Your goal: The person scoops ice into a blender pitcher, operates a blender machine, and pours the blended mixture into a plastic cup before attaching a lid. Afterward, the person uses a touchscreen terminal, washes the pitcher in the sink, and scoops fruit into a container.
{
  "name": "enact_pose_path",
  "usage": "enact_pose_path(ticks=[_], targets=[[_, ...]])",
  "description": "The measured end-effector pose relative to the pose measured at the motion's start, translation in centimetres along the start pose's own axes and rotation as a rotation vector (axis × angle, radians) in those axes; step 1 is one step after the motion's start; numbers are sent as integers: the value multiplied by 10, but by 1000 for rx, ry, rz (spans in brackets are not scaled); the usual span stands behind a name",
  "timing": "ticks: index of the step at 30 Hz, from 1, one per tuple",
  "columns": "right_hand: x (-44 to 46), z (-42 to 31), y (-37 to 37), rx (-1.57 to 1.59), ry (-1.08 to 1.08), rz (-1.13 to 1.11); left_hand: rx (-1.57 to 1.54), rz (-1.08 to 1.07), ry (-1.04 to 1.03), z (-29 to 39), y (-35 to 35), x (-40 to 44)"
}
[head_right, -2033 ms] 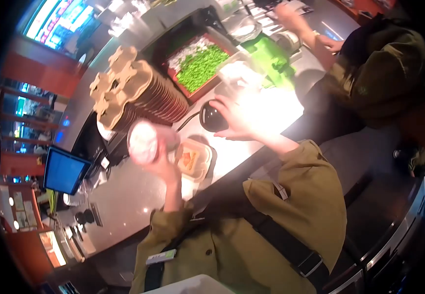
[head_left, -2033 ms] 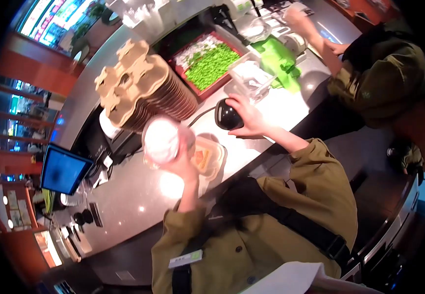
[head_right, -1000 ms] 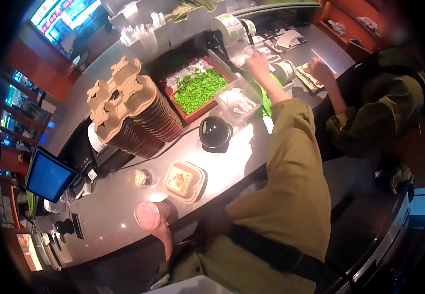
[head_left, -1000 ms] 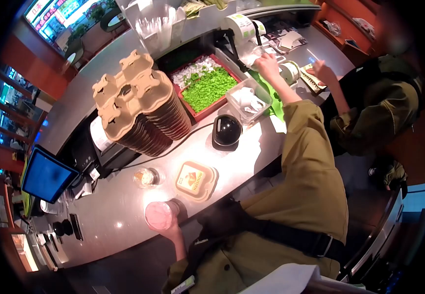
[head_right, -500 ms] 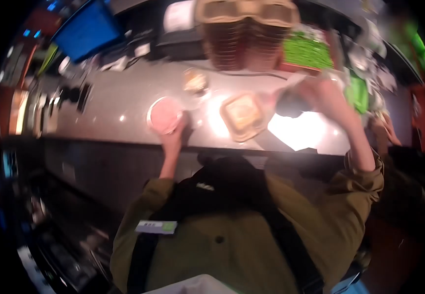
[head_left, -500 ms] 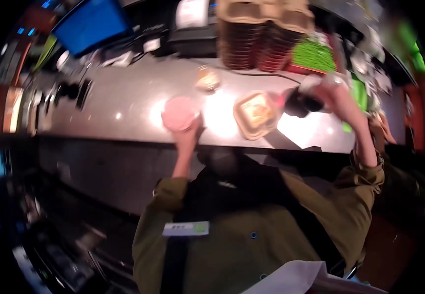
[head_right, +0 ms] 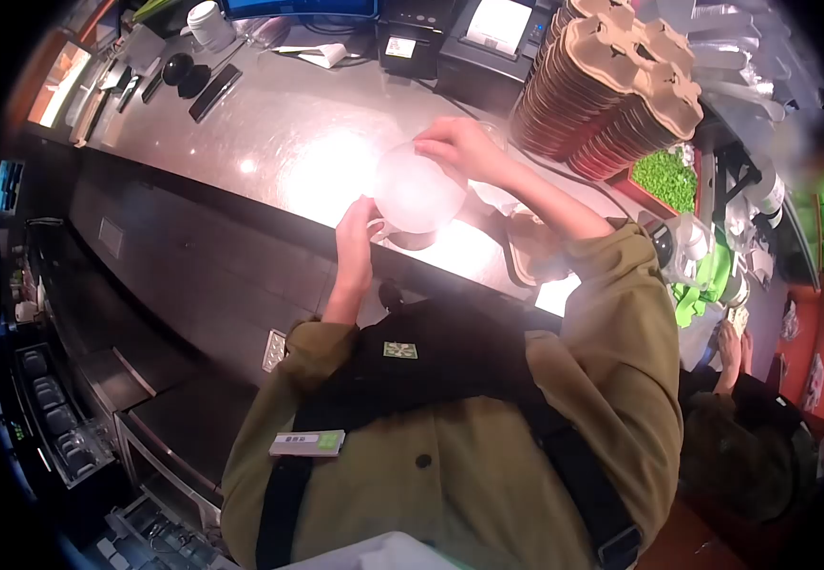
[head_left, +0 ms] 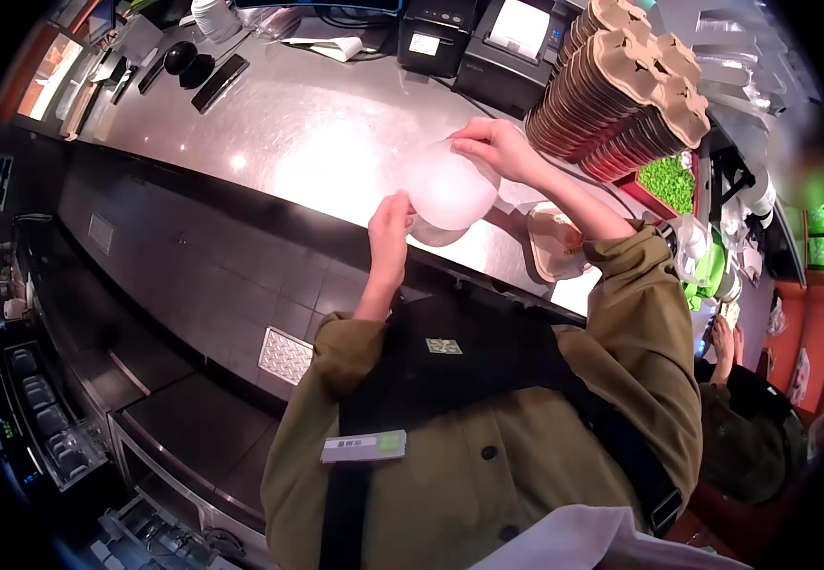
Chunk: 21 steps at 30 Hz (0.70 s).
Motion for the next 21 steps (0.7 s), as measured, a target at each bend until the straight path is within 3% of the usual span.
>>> enact_pose_path(ticks=[5, 6, 7, 9, 11, 13, 14, 15, 17, 18, 19, 21], targets=[[1, 25, -3, 1, -254, -82, 10, -9, -26, -6, -5, 10], [5, 23, 9, -44, -220, -1, -5, -4, 21, 0, -8, 13], [7, 17, 22, -105, -193, 89, -31, 40, 65, -3, -3, 17], [-5, -41, 79, -85, 158, 353, 18, 34, 96, -17, 3, 25], [-19, -75, 162, -397, 355, 662, 83, 5, 120, -29, 18, 34], [-41, -72, 265, -580, 322, 1012, 100, 29, 105, -20, 11, 31], [-46, -75, 313, -686, 141, 1141, 93, 36, 100, -18, 9, 33], [-44, -62, 356, -972, 164, 1265, 80, 68, 99, -15, 10, 37], [-79, 16, 454, -1303, -326, 1157, 54, 26, 49, -22, -5, 21], [-76, 53, 475, -1000, -687, 879, 55, 61, 23, -19, -6, 19], [-69, 63, 471, -900, -642, 753, 45, 99, 86, -17, -6, 17], [-74, 128, 498, -784, -785, 599, 56, 57, 38, -17, -6, 13]])
Point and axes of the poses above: each hand's wrist, its own x-axis towards the middle knuckle, its own y-axis out of the back of the hand, z = x × y, the point moved 7 cm from there along x, towards the middle knuckle, and after that the axes turned 7 degrees about z, right-handed, at the moved point
